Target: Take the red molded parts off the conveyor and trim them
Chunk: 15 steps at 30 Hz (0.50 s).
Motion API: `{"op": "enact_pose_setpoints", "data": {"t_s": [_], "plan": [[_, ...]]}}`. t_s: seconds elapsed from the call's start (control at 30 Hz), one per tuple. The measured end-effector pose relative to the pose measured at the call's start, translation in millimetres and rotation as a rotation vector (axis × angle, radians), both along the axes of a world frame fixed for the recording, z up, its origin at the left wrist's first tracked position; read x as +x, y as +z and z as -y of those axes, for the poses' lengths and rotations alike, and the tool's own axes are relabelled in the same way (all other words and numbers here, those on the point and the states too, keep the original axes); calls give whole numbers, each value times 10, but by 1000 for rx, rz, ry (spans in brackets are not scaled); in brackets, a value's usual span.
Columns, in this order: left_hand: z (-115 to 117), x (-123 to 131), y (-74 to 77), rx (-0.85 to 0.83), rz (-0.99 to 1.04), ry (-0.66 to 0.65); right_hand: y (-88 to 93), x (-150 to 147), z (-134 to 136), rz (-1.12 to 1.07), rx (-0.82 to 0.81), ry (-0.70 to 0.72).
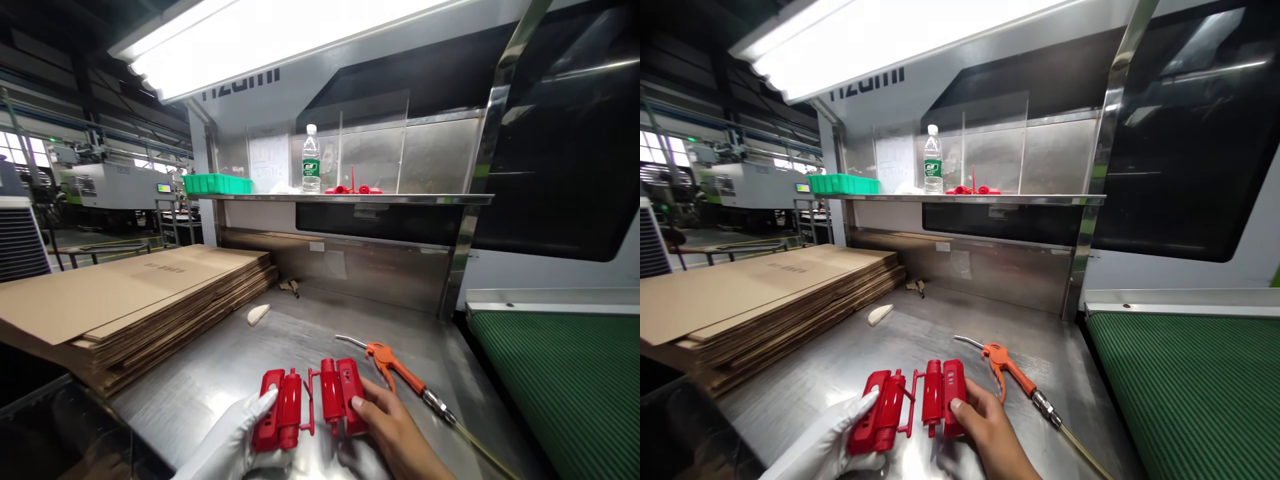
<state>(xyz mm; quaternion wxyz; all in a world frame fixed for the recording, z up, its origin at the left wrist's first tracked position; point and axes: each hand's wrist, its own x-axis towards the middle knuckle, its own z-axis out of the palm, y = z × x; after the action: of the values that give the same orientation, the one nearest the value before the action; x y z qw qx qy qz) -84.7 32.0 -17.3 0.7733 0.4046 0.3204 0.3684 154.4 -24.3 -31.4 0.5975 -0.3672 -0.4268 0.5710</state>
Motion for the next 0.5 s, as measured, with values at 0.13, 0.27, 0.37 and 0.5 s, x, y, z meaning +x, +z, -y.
{"op": "enact_pose_setpoints", "data": {"t_s": [0.13,0.27,0.37,0.5], "plan": [[-45,33,41,-146,1,46,0,-9,-9,-70,-39,19],[-60,11,43,-167,91,16,-41,14,-35,-82,-44,8],[-25,-12,12,-144,121,18,-70,34,-49,-68,-40,13],[-21,23,-35,-51,73,-2,-68,60,-63,-16,-15,43]]}}
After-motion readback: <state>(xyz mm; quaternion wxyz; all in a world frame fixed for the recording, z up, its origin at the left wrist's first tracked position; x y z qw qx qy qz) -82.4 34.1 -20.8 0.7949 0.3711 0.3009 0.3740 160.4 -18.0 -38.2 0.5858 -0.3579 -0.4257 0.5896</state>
